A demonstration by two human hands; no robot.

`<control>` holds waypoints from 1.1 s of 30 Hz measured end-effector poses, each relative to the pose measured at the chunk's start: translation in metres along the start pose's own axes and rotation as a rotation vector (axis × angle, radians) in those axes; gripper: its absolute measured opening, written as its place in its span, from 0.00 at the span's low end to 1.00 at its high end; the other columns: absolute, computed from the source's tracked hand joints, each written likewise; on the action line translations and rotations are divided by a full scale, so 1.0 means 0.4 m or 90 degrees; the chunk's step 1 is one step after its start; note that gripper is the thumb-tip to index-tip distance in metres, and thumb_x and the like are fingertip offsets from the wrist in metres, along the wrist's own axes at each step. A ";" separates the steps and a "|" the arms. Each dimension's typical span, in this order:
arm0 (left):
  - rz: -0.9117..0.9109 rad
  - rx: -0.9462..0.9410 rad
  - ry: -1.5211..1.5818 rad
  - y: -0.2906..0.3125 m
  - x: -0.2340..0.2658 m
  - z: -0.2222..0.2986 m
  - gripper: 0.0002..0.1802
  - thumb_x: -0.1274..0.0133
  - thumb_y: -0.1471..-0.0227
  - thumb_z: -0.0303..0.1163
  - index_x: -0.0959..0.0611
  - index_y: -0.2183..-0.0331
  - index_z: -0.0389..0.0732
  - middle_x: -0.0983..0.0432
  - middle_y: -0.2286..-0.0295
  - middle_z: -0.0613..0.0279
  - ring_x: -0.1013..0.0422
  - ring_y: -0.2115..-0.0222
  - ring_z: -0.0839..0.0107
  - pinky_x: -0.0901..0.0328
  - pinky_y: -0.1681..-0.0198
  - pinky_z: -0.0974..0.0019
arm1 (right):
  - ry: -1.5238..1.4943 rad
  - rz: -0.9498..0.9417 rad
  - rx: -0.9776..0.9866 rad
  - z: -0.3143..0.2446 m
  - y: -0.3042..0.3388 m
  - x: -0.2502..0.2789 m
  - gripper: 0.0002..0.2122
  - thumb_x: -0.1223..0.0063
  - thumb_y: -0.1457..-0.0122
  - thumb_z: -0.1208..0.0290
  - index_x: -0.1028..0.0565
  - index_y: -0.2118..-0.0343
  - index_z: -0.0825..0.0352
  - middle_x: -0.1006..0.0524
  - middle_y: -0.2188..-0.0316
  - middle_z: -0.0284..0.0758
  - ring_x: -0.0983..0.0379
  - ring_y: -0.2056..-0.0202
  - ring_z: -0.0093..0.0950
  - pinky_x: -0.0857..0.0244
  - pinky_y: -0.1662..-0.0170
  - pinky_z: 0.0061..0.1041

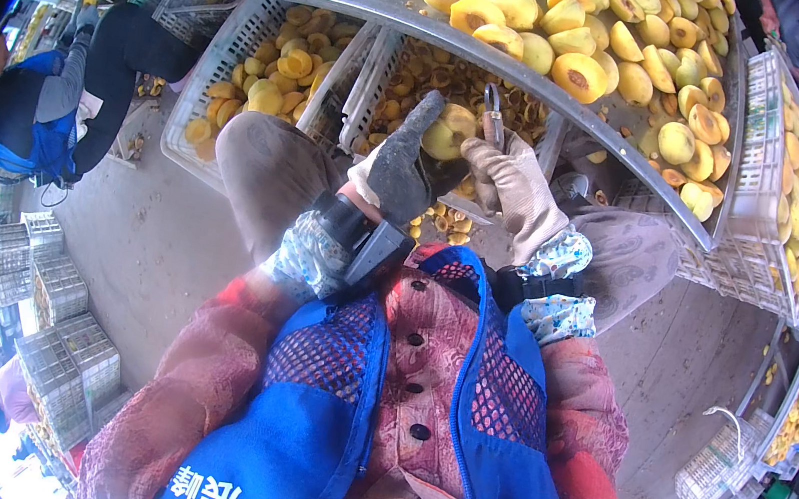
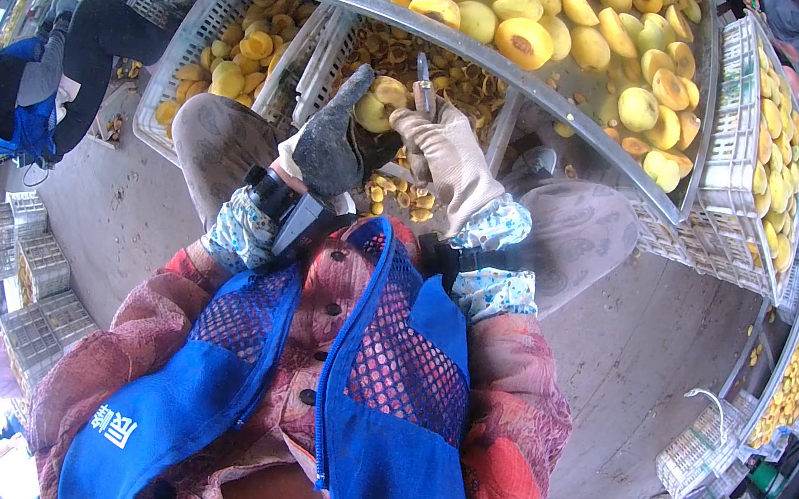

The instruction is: The recorder uses a handheld coring tool to remove the pits from peach halves on a processing table.

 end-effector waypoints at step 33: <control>0.109 0.528 0.859 0.027 0.009 -0.065 0.24 0.59 0.36 0.41 0.31 0.47 0.33 0.28 0.53 0.53 0.29 0.52 0.65 0.33 0.48 0.64 | -0.122 0.066 0.152 -0.013 -0.043 0.020 0.19 0.43 0.42 0.58 0.29 0.55 0.66 0.28 0.72 0.29 0.35 0.73 0.17 0.41 0.71 0.17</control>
Point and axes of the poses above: each hand's wrist, its own y-axis away from the middle knuckle, its own x-axis out of the back of the hand, z = x × y, the point moved 10 cm from there along -y, towards the middle knuckle
